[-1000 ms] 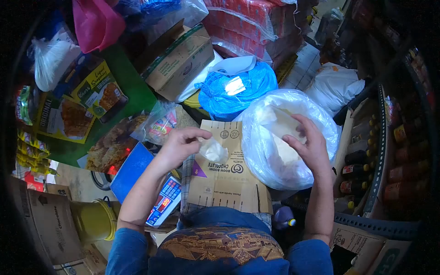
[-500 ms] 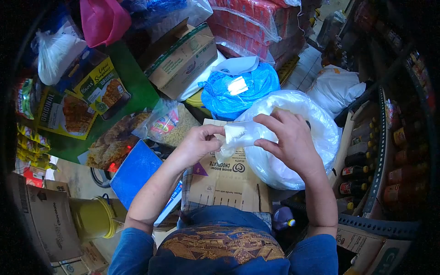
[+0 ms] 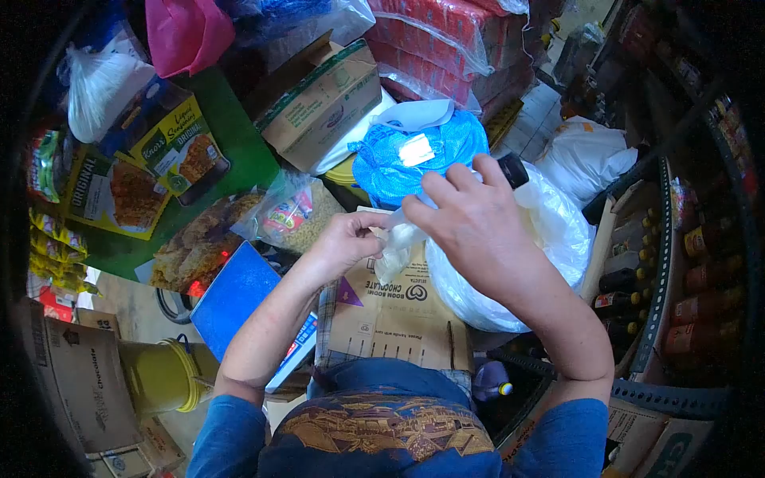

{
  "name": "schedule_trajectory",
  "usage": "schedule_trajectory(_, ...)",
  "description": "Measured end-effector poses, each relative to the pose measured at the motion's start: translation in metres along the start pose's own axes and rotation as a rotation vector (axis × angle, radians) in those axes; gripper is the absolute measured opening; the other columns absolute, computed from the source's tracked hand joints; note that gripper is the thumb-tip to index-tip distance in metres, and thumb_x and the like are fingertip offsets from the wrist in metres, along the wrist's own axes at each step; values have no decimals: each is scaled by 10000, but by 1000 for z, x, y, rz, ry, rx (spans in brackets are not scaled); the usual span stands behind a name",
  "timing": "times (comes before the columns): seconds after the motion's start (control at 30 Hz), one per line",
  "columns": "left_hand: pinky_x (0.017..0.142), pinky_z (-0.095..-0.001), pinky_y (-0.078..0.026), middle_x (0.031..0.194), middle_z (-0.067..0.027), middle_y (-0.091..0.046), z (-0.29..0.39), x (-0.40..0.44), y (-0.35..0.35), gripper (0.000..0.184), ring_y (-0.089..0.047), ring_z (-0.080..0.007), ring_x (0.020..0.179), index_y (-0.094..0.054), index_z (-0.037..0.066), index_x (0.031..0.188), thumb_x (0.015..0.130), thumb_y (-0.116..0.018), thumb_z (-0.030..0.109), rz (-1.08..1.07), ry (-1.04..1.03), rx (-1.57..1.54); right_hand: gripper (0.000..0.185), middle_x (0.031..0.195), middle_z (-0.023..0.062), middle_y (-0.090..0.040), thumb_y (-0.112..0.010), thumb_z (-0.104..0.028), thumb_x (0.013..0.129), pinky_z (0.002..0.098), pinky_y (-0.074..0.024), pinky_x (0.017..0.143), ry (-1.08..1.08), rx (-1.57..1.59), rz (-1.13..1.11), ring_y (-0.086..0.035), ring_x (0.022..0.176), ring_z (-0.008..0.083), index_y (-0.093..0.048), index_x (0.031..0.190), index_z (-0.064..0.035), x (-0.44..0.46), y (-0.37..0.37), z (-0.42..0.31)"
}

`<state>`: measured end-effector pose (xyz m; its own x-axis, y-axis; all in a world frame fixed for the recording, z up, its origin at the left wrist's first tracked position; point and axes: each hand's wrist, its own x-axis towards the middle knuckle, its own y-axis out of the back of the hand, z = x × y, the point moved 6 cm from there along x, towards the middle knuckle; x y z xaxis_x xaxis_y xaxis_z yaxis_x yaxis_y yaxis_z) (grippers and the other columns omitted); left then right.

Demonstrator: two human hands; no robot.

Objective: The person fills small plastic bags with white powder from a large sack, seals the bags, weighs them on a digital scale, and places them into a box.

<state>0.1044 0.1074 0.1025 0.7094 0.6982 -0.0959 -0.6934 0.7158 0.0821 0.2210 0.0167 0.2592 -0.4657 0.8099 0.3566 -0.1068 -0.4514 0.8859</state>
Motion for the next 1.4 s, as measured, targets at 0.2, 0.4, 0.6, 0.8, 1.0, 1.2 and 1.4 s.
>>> schedule_trajectory(0.2, 602, -232, -463, 736, -21, -640, -1, 2, 6, 362, -575, -71, 654, -687, 17, 1095, 743, -606, 40, 24, -14, 5, 148, 839, 39, -513, -590, -152, 762, 390, -392, 825, 127, -71, 96, -534, 861, 196, -641, 893, -109, 14, 9, -18)
schedule_trajectory(0.4, 720, -326, -520, 883, -140, -685, 25, -12, 13, 328, -665, -226, 777, -675, -10, 1057, 744, -582, 21, 79, -109, 315, 314, 1028, 56, -588, -642, -135, 746, 442, -401, 916, 29, -67, 1, -562, 982, 222, -633, 1059, -134, 10, 21, -15)
schedule_trajectory(0.6, 816, -363, -522, 1012, -162, -666, 69, -46, 40, 293, -659, -321, 940, -669, -8, 1032, 770, -541, -36, 213, -413, 659, 549, 1049, 85, -609, -798, -149, 616, 432, -395, 920, -309, -68, 4, -589, 992, 257, -628, 1138, -147, -34, 10, 44)
schedule_trajectory(0.8, 864, -352, -510, 1018, -161, -664, 69, -107, 116, 323, -653, -283, 963, -680, 2, 1023, 737, -544, -59, 334, -296, 772, 547, 1057, 110, -611, -791, -212, 671, 462, -407, 911, -741, -58, -522, -596, 1034, 301, -615, 1183, -138, -151, -106, 115)
schedule_trajectory(1.0, 861, -313, -480, 1039, -130, -653, 57, -213, 197, 337, -620, -221, 966, -683, -35, 1025, 743, -500, -46, 789, -18, 655, 580, 1136, 138, -607, -776, -251, 697, 519, -426, 887, -829, 71, -733, -600, 1062, 332, -586, 1232, -132, -218, -205, 106)
schedule_trajectory(1.2, 840, -361, -508, 997, -182, -679, -15, -275, 241, 294, -659, -316, 933, -699, 5, 990, 756, -522, -14, 1001, 194, 930, 789, 1364, 165, -500, -750, -249, 739, 534, -359, 1003, -867, 100, -724, -493, 1238, 335, -393, 1436, -152, -228, -226, 82)
schedule_trajectory(1.4, 859, -384, -507, 986, -190, -673, -82, -261, 219, 266, -652, -346, 933, -703, 2, 957, 742, -548, -14, 982, 216, 919, 772, 1479, 157, -380, -683, -216, 808, 554, -218, 1102, -936, 253, -462, -373, 1348, 344, -317, 1485, -156, -252, -220, 69)
